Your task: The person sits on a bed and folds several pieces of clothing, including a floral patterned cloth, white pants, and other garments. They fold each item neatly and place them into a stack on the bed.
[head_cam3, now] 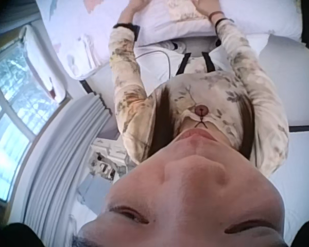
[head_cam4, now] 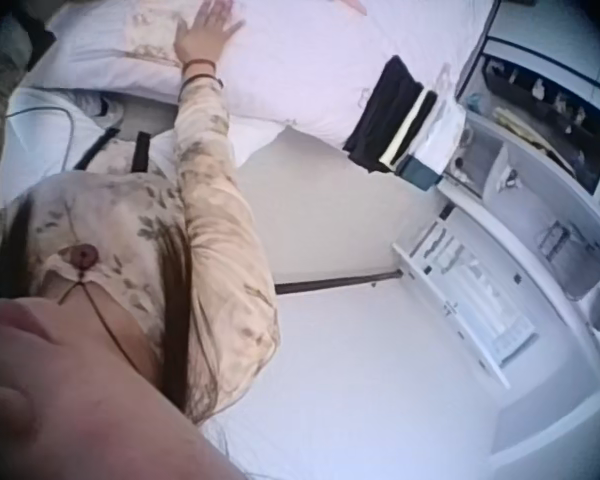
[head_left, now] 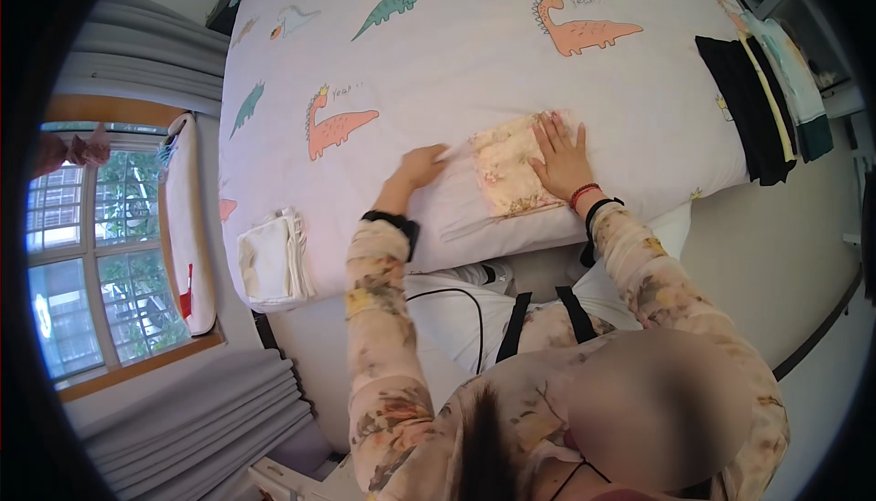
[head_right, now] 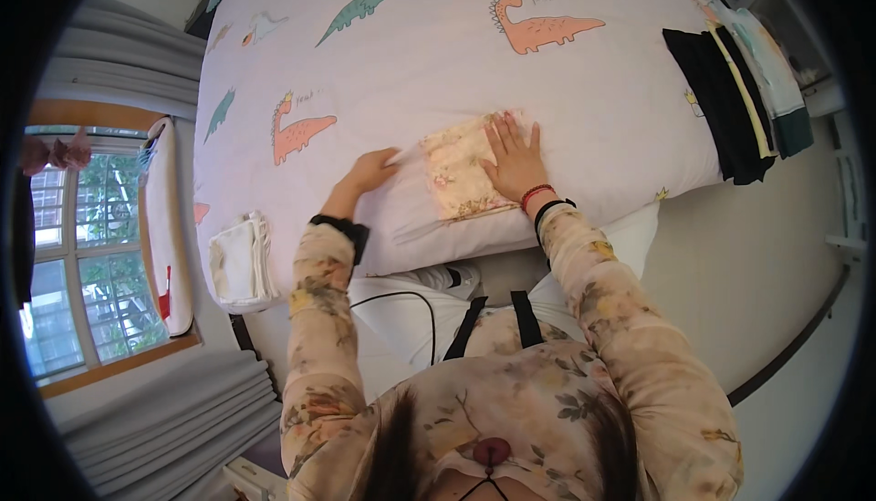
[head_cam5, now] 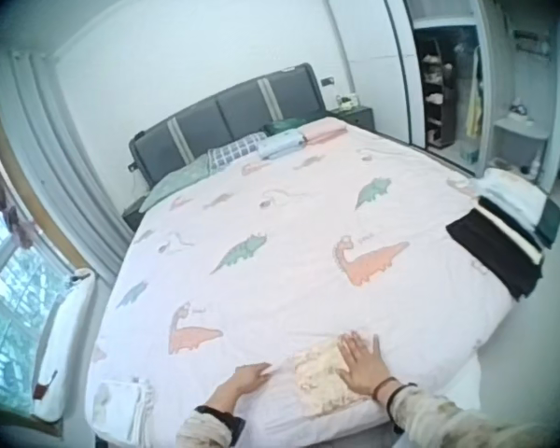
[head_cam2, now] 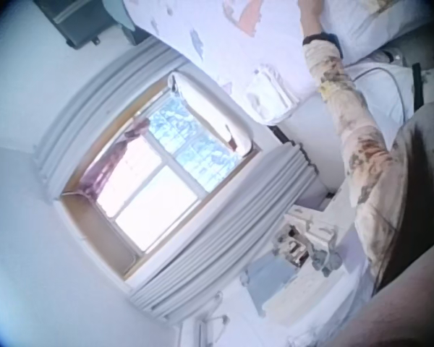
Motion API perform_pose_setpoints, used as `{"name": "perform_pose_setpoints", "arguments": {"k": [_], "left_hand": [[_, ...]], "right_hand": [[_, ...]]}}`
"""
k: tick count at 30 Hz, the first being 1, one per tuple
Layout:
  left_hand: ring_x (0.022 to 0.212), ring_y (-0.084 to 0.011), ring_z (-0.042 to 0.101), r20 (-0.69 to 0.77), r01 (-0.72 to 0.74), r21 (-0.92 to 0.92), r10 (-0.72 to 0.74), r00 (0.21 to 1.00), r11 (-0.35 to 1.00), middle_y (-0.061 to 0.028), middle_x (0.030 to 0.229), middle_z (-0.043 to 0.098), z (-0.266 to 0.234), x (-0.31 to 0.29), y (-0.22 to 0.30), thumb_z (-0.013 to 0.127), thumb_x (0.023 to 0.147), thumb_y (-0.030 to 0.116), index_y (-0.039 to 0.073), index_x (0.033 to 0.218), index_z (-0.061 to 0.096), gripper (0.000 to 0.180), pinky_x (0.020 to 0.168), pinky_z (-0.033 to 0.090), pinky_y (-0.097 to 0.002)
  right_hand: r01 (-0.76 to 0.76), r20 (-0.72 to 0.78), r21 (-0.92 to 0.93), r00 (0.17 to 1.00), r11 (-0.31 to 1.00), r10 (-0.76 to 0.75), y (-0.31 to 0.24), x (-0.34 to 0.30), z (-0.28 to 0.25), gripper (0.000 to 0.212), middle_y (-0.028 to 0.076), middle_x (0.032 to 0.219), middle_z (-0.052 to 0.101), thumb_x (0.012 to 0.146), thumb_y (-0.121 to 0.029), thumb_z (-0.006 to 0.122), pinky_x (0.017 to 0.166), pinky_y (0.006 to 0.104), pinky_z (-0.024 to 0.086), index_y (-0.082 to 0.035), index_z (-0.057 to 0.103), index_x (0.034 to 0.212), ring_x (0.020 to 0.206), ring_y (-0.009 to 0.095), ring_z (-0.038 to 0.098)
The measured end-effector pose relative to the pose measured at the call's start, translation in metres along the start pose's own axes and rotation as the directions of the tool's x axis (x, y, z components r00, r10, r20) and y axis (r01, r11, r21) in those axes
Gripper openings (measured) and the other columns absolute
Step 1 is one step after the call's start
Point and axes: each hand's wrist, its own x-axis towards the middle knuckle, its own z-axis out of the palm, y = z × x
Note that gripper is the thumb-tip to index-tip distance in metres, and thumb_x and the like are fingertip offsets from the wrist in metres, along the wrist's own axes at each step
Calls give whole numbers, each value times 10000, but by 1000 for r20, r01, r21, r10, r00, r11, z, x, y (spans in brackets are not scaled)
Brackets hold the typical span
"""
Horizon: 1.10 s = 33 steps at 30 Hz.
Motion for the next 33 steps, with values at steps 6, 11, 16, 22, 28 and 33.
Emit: {"name": "perform_pose_setpoints", "arguments": {"k": [6,11,16,22,28,33], "left_hand": [[1112,-323,536,-25,591,225,-602,798,775,-193,1188,562,-41,-98,-82,670,742,316,23,1223,514,584,911,436,-400],[1353,-372,170,-181,-10,145,37,983,989,-178,1438,239,9,-65,96,733,631,368,81,1377,269,924,996,138,-685],[1378,-380,126,-130,-207,337,263,956,918,-134,1488,192,73,-57,167,582,689,136,122,1421,234,811,1019,89,-686],[1385,-392,75,-162,254,351,-209,964,901,-91,1523,115,64,-141,46,480,726,28,105,1446,190,780,1023,68,-681],[1369,-425,98,-444,305,145,-213,870,941,-212,1471,188,38,-136,81,468,796,77,-7,1380,281,619,1029,95,-657],[1353,-443,136,-537,-111,32,111,836,993,-204,1452,246,55,-53,156,499,854,200,17,1358,346,558,1045,127,-620]], "right_hand": [[-26,18,-24,999,999,26,14,-2,4,608,82,1497,201,912,-439,386,1078,593,77,-108,287,1411,1395,228,133],[-5,0,-15,1000,1000,5,0,1,1,609,84,1490,220,906,-431,401,1078,594,75,-107,290,1410,1394,228,136],[20,-49,-12,999,1000,-21,3,0,4,605,82,1485,232,904,-427,408,1076,598,71,-105,300,1404,1393,230,143],[13,-72,6,997,1000,-13,8,-5,3,597,92,1477,250,903,-428,403,1075,600,71,-94,322,1392,1389,233,153],[49,-38,-54,998,997,-51,8,-6,-7,562,124,1465,263,911,-379,402,1075,592,92,-42,360,1357,1381,247,175],[232,-125,52,966,971,-224,-10,-13,-34,528,145,1450,283,904,-319,428,1080,570,119,-14,380,1332,1362,283,225]]}}
